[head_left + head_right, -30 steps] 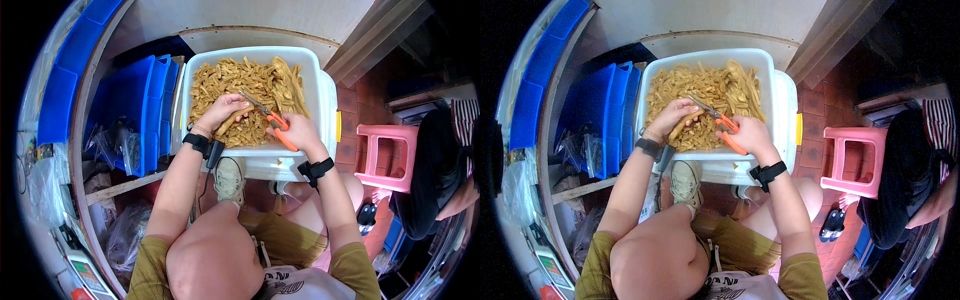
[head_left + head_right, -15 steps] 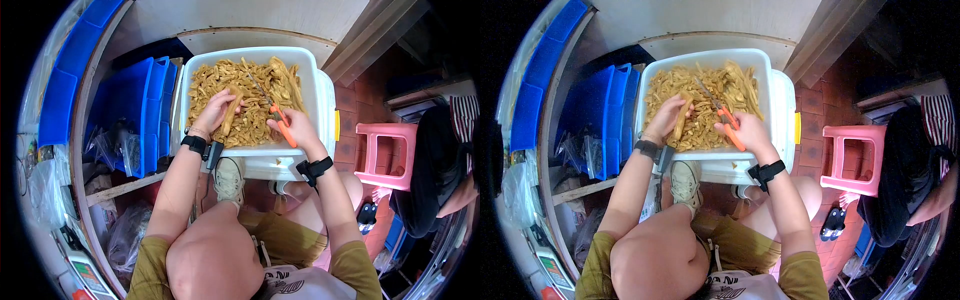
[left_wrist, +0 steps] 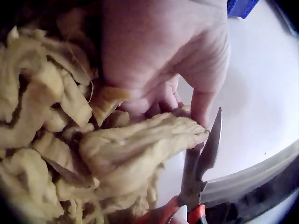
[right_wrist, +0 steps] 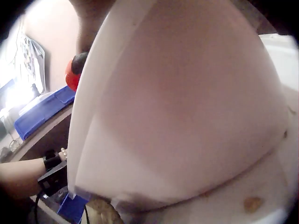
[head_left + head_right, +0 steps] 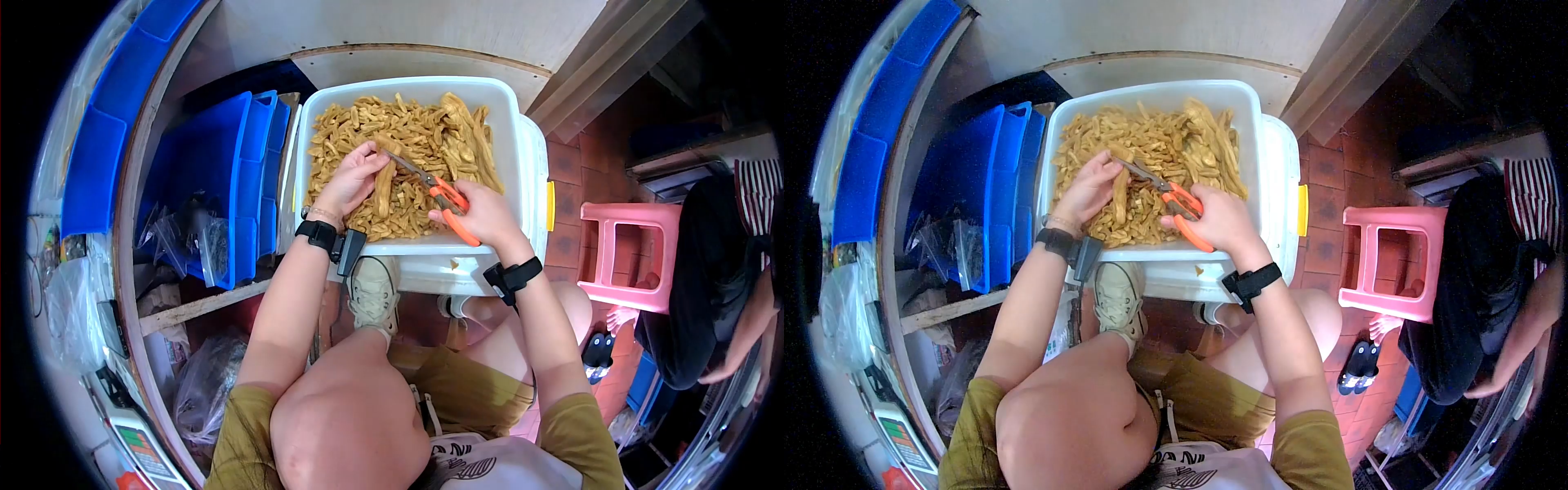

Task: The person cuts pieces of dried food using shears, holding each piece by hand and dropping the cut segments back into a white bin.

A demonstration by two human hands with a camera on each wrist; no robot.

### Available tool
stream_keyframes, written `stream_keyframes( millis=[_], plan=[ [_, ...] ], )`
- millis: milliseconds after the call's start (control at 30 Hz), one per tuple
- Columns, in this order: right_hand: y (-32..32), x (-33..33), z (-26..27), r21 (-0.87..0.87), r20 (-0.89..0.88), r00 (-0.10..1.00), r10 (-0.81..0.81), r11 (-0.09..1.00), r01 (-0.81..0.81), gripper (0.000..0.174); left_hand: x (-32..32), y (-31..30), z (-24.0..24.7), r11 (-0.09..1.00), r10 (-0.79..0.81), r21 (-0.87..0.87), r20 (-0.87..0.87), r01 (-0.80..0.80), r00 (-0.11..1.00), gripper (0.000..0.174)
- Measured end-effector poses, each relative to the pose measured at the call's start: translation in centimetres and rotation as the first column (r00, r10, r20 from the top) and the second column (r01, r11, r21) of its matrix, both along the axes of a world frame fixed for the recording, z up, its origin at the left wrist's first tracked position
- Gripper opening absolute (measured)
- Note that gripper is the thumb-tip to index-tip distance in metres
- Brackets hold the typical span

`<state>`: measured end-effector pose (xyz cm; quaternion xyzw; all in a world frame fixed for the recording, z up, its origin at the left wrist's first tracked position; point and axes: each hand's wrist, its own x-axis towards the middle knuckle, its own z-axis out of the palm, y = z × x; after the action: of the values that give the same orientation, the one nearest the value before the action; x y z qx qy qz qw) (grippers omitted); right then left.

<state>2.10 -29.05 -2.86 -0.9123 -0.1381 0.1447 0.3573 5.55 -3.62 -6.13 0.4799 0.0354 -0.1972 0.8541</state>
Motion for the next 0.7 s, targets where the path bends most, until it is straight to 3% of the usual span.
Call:
stream_keyframes(
  millis=[100, 167, 367, 700],
  plan=[
    [-0.1, 0.1, -0.1, -0.021, -0.013, 1.0, 0.006, 1.0, -0.007, 0.063, 0.0, 0.0, 0.1, 0.999, -0.049, -0.013, 0.016, 0.049, 0.999, 0.028],
    [-0.2, 0.1, -0.1, -0.032, -0.028, 0.999, 0.022, 0.999, -0.023, 0.063, -0.2, -0.2, 0.6, 0.993, -0.072, 0.095, 0.034, 0.068, 0.997, 0.029],
    [-0.1, 0.0, -0.6, -0.051, -0.025, 1.0, 0.008, 0.999, -0.009, 0.063, -0.1, -0.6, 0.8, 0.973, -0.125, 0.203, 0.054, 0.111, 0.991, 0.03],
    [0.0, 0.0, 0.1, -0.091, -0.098, 0.995, -0.036, 0.995, 0.027, 0.06, 0.2, -0.5, 0.0, 0.98, -0.023, 0.197, 0.06, 0.01, 0.998, 0.029]
  ],
)
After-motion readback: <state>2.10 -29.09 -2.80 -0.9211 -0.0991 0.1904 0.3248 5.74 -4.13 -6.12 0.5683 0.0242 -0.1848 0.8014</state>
